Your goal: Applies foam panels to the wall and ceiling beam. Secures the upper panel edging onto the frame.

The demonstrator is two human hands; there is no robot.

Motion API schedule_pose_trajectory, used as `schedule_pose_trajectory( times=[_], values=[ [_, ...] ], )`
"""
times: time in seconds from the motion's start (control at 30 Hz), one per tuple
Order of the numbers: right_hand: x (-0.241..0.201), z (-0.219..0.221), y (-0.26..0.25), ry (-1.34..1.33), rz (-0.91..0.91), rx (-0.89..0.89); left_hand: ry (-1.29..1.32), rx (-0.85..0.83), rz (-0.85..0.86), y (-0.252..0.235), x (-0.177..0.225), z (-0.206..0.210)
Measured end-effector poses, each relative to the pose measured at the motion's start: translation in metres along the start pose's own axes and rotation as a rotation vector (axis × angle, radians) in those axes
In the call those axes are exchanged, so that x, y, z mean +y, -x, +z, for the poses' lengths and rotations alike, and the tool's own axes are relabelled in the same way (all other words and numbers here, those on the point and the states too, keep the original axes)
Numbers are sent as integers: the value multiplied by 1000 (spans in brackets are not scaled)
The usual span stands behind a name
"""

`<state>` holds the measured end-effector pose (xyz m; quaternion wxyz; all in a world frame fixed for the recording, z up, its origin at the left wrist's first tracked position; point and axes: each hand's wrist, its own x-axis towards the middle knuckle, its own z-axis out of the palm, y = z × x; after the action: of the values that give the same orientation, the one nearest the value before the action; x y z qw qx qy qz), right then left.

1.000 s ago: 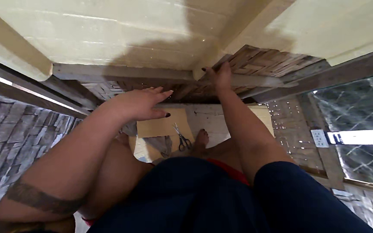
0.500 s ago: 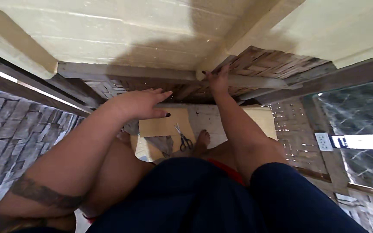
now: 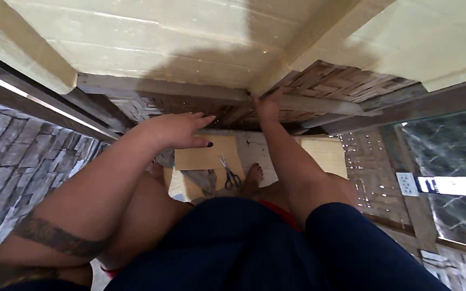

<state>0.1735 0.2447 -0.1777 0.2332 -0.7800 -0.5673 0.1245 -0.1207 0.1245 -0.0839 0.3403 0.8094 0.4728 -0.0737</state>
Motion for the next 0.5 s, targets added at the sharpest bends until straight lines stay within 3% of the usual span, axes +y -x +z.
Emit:
schedule_pose_trajectory(
  times=[0.17,0.5],
  values=[
    [-13,21,-4,-75,126,120,-7,-15,-1,-3,1,3],
    [14,-2,-8,54,-5,-77,-23,-35,-17,-5,8,-1]
  ],
)
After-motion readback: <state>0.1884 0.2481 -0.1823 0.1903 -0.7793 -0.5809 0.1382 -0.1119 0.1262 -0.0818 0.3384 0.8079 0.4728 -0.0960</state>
